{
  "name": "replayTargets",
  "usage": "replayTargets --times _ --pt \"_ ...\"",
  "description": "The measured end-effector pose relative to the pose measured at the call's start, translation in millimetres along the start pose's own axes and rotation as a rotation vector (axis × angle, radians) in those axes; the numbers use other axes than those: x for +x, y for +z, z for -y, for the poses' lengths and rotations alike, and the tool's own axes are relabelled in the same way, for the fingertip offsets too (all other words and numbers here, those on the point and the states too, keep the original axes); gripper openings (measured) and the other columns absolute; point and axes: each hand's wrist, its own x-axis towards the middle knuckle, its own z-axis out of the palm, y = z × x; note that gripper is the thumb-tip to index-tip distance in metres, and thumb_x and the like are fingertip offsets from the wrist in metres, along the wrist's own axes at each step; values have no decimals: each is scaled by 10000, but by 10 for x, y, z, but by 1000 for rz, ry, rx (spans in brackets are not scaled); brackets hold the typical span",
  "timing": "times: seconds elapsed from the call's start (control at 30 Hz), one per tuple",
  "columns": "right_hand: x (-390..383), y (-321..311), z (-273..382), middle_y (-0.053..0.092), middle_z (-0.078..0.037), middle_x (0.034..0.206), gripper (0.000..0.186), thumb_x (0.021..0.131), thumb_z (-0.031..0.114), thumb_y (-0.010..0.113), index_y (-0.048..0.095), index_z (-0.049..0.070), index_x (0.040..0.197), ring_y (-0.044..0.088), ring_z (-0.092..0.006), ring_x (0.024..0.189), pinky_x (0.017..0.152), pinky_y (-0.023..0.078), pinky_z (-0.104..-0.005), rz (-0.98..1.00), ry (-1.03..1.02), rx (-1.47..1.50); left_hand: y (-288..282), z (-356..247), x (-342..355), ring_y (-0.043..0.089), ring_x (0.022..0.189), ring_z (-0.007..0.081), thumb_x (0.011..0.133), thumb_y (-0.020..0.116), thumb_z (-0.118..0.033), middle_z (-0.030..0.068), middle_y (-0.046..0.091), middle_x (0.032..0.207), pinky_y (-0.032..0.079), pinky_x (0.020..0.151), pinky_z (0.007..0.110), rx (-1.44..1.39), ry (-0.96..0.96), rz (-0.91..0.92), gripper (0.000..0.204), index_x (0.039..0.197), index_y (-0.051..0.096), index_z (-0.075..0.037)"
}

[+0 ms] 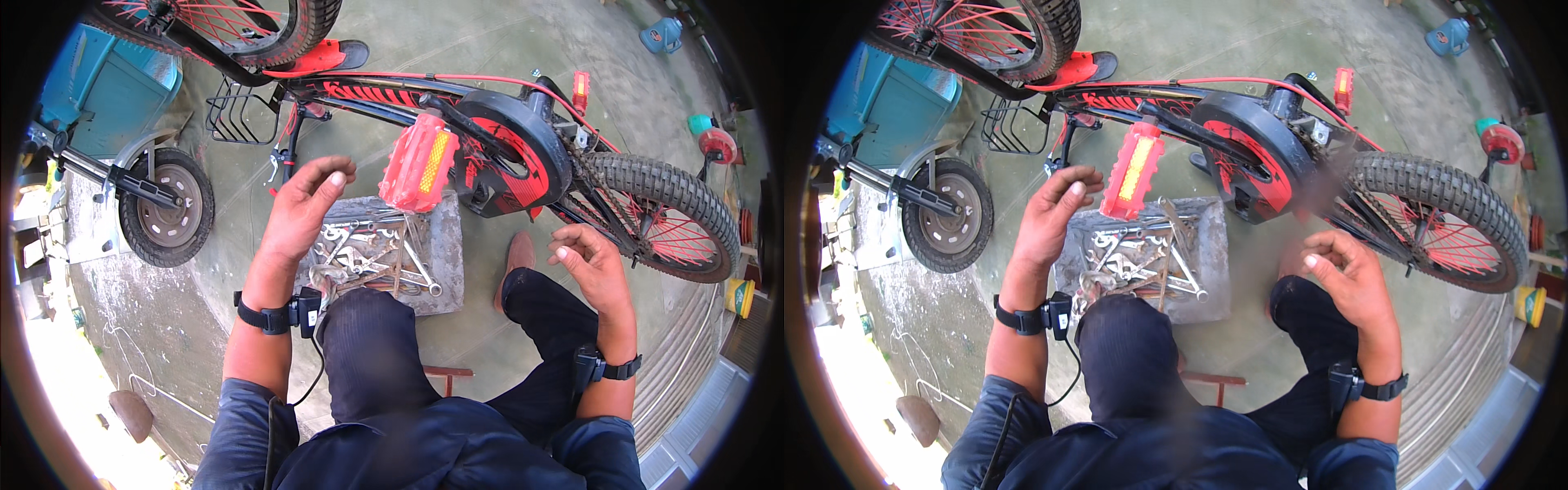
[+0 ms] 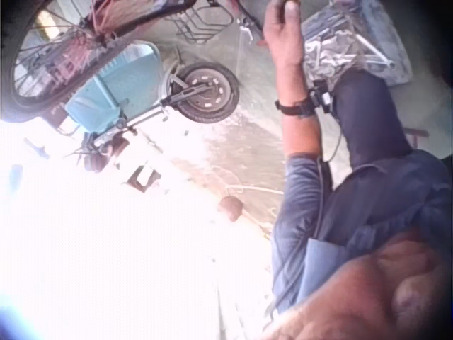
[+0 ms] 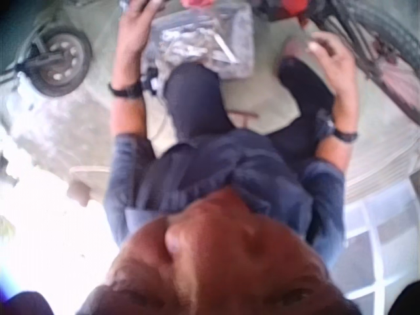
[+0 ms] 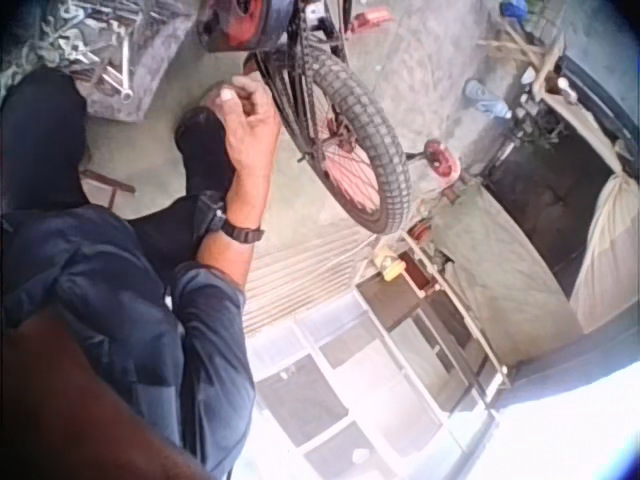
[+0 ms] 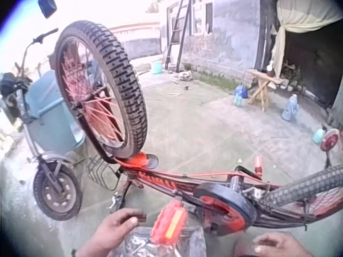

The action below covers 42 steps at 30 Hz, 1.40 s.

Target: The person removes a plastic chain guard from a bicycle and uses a wrench to work on the mechanical parts near the chain and rear wheel while selecting tools from a metal tray.

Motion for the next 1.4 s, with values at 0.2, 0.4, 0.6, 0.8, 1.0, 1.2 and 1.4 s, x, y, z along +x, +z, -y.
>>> replayTargets --times 0.2,0.4,0.6,0.8,1.0,1.2,1.4 --pt "-72 89 174 655 -65 951 235 876 93 697 625 -25 1066 636 -143 855 783 515 -293 92 -41 47 377 -852 224 624 1088 209 1027 480 -314 120 640 1201 484 923 329 -12 153 115 416 1239 575 30" --pt "-155 -18 107 651 -66 921 244 866 119 712 631 -16 1052 632 -136 827 745 508 -286 110 -88 60 549 -990 279 658 997 222 1040 438 -272 144 659 1112 544 859 341 -392 -168 152 367 1213 576 22" --pt "-241 -107 168 656 -67 902 239 857 133 717 637 -5 1036 633 -134 771 691 503 -284 125 -105 18 677 -1067 323 655 988 287 1027 451 -340 144 666 1014 559 816 387 -584 -257 135 346 1069 588 -25" --pt "-300 -164 143 655 -96 897 254 840 141 723 635 -9 1025 653 -166 755 681 509 -299 116 -155 -34 747 -1055 347 669 927 276 998 520 -369 129 673 926 568 750 384 -684 -313 108 346 990 614 -37" --pt "-340 -165 131 654 -112 909 270 827 144 724 631 -13 1026 660 -185 750 691 513 -307 131 -176 -76 718 -984 392 668 930 283 1003 513 -349 132 671 926 570 747 375 -706 -295 150 335 972 624 -35" --pt "-376 -186 15 676 -96 916 304 824 154 736 647 13 1079 643 -167 766 716 506 -311 105 -179 -166 539 -733 375 654 1010 302 995 518 -314 183 636 1153 571 815 355 -667 -267 228 429 1278 534 8" --pt "-401 -188 43 643 -71 924 267 867 149 706 628 -24 1054 619 -143 817 752 490 -278 132 -36 -73 133 117 216 660 1006 207 967 588 -276 102 661 1118 535 806 299 -288 -361 10 401 1282 549 -31"
